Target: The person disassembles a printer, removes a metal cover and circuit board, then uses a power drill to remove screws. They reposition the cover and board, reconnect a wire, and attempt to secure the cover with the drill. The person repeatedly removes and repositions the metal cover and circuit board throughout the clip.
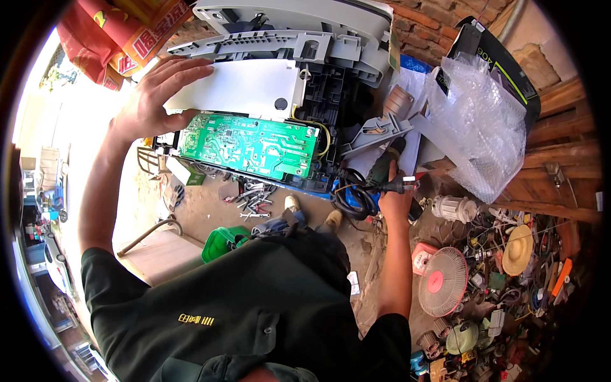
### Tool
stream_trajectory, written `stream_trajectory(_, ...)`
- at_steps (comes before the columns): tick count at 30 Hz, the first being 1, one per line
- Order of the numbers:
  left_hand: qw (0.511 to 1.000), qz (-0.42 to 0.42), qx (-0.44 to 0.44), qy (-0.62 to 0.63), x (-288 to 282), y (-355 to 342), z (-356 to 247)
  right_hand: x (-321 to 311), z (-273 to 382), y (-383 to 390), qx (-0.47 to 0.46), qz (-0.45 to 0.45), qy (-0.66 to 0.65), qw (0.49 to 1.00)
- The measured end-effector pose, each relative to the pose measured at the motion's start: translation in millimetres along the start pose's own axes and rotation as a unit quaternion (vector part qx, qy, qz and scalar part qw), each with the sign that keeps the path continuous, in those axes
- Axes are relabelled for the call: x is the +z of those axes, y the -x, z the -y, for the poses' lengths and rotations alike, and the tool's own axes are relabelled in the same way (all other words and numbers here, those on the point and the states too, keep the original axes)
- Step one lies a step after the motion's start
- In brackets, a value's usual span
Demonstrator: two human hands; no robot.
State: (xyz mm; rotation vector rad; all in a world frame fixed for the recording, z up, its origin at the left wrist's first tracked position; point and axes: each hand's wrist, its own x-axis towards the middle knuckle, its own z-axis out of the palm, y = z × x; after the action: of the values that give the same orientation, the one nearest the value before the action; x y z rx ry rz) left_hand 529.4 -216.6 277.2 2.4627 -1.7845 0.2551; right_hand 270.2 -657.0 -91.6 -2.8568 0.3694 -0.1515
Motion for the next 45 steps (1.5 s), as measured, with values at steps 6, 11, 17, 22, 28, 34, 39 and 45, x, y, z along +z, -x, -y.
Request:
stream_trajectory(6,0.998,-0.035,0.006,0.054,-21,20,-8,-18,-29,37,0.037,-0.036,-0.063,0.997)
stream_trajectory(11,0.980,-0.074,-0.107,0.153,-35,62,-1,-62,-45,66,0.164,-0.141,-0.071,0.974)
stream_trajectory(17,0.968,-0.099,-0.117,0.200,-27,84,-7,-104,-30,79,0.222,-0.242,-0.167,0.930)
stream_trajectory(22,0.983,-0.071,-0.028,0.170,1,51,-36,-147,32,55,0.129,-0.313,-0.251,0.907)
stream_trajectory(28,0.985,-0.055,0.002,0.163,15,30,-51,-194,117,22,-0.020,-0.320,-0.309,0.895)
stream_trajectory(34,0.985,-0.049,-0.005,0.164,21,26,-56,-214,163,2,-0.131,-0.272,-0.360,0.883)
stream_trajectory(39,0.986,-0.023,-0.014,0.167,24,27,-55,-232,180,-20,-0.240,-0.214,-0.349,0.880)
stream_trajectory(45,0.982,-0.020,-0.030,0.186,26,32,-52,-239,192,-38,-0.307,-0.147,-0.329,0.881)
